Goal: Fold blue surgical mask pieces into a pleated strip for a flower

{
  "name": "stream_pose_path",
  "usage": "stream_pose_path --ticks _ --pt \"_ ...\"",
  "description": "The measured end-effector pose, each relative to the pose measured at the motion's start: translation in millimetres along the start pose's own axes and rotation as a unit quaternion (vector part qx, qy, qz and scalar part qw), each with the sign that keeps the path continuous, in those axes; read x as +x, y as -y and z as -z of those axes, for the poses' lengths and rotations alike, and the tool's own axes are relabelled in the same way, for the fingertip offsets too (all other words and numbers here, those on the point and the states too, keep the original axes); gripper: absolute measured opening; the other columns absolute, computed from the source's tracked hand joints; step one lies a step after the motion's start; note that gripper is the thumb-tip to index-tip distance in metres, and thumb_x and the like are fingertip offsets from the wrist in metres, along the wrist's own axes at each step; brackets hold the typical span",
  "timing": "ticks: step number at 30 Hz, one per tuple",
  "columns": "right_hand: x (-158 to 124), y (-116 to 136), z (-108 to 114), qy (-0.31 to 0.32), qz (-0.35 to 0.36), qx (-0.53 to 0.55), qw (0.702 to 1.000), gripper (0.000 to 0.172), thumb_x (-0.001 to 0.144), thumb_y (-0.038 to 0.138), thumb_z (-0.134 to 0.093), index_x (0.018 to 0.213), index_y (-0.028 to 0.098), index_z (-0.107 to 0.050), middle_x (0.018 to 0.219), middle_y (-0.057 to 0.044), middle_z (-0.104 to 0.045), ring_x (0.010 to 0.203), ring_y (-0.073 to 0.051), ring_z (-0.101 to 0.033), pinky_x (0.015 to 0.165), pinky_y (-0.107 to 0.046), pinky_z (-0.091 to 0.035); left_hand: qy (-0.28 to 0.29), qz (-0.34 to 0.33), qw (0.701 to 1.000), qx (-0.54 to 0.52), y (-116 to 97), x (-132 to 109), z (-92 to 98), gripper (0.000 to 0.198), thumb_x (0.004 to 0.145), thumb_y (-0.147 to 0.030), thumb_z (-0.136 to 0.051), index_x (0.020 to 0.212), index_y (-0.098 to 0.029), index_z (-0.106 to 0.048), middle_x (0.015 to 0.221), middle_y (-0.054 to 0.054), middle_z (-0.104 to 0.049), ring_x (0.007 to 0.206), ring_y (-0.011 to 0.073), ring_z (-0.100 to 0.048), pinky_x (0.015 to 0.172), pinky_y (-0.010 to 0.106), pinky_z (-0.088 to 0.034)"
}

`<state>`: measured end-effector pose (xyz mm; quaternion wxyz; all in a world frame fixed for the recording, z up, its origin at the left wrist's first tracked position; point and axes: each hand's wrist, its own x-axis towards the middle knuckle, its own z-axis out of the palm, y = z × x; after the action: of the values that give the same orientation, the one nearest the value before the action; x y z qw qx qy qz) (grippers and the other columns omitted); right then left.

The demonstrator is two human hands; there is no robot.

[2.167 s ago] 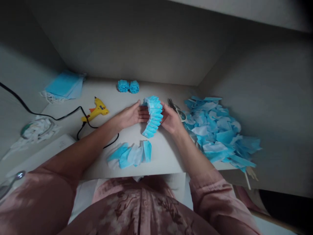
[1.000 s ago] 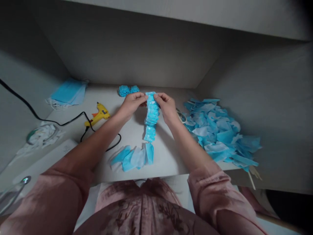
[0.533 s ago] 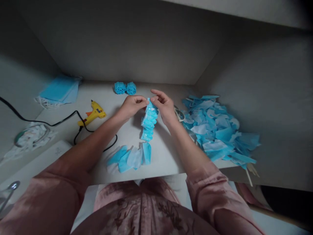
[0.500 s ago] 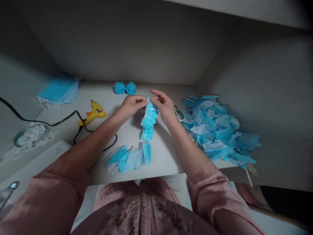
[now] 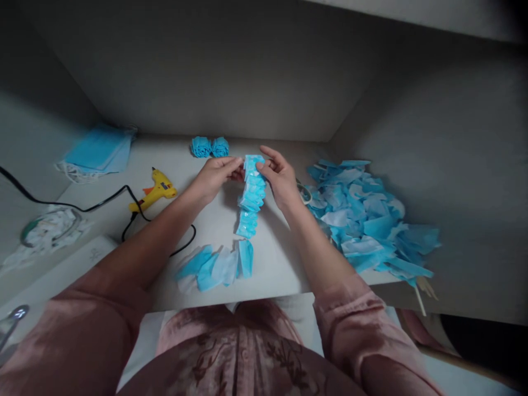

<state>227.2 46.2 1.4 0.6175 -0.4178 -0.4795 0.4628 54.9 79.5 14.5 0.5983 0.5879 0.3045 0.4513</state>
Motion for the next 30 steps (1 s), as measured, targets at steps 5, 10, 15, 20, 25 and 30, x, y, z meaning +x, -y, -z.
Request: stream_pose_path --ticks 5,10,15,20,25,30 --pt "0.5 0.1 1.5 -0.005 0.016 -0.018 1.000 0.055 0.071 0.044 -0.085 0.120 0.031 -0.067 0.082 0.002 -0.067 0.091 -0.021 -0.067 0.081 -0.035 -0.056 0.005 0.009 1.000 0.006 1.1 1.0 1.1 0.036 0.071 -0.047 -0.083 0.069 -0.016 -0.066 0.069 0.001 -0.065 0.068 0.0130 -0.060 0.073 0.028 -0.049" --pt "-0.3 2.1 1.9 -0.020 -0.008 0.011 1.000 0.049 0.080 0.050 -0.076 0.124 0.032 -0.067 0.088 0.000 -0.072 0.094 -0.020 -0.068 0.084 -0.035 -0.057 -0.035 0.006 0.999 0.015 -2.3 2.0 3.1 0.024 0.070 -0.033 -0.081 0.066 -0.017 -0.064 0.067 -0.001 -0.063 0.067 0.0122 -0.059 0.074 0.028 -0.049" --pt "-0.4 2.6 0.4 0.000 -0.014 0.005 1.000 0.052 0.075 0.048 -0.080 0.123 0.033 -0.067 0.085 0.001 -0.072 0.088 -0.019 -0.068 0.082 -0.035 -0.056 -0.057 -0.011 0.998 -0.005 -3.2 1.8 5.1 0.021 0.075 -0.032 -0.079 0.069 -0.017 -0.066 0.066 0.000 -0.063 0.066 0.0125 -0.058 0.070 0.026 -0.048" --pt "4.9 -5.6 4.1 -0.021 0.032 -0.028 0.999 0.056 0.072 0.049 -0.083 0.122 0.030 -0.066 0.079 0.002 -0.070 0.085 -0.020 -0.068 0.083 -0.038 -0.056 -0.013 0.039 0.997 -0.067 -2.0 2.9 5.4 0.033 0.077 -0.047 -0.078 0.079 -0.015 -0.069 0.073 0.004 -0.068 0.068 0.0141 -0.062 0.068 0.027 -0.049" --pt "8.8 -10.3 9.0 -0.015 0.046 -0.065 0.997 0.065 0.070 0.057 -0.083 0.124 0.028 -0.064 0.083 0.000 -0.072 0.086 -0.022 -0.070 0.086 -0.041 -0.058 0.011 0.027 1.000 -0.001 1.1 3.5 7.1 0.031 0.075 -0.042 -0.079 0.070 -0.015 -0.067 0.069 0.002 -0.066 0.067 0.0125 -0.061 0.069 0.026 -0.047" --pt "4.9 -7.2 7.6 -0.004 0.030 -0.060 0.998 0.061 0.081 0.062 -0.071 0.132 0.030 -0.061 0.086 0.000 -0.073 0.088 -0.021 -0.071 0.087 -0.042 -0.059 -0.037 0.009 0.999 0.013 4.0 5.0 9.2 0.017 0.078 -0.029 -0.074 0.068 -0.017 -0.067 0.066 0.001 -0.065 0.065 0.0123 -0.060 0.069 0.026 -0.046"
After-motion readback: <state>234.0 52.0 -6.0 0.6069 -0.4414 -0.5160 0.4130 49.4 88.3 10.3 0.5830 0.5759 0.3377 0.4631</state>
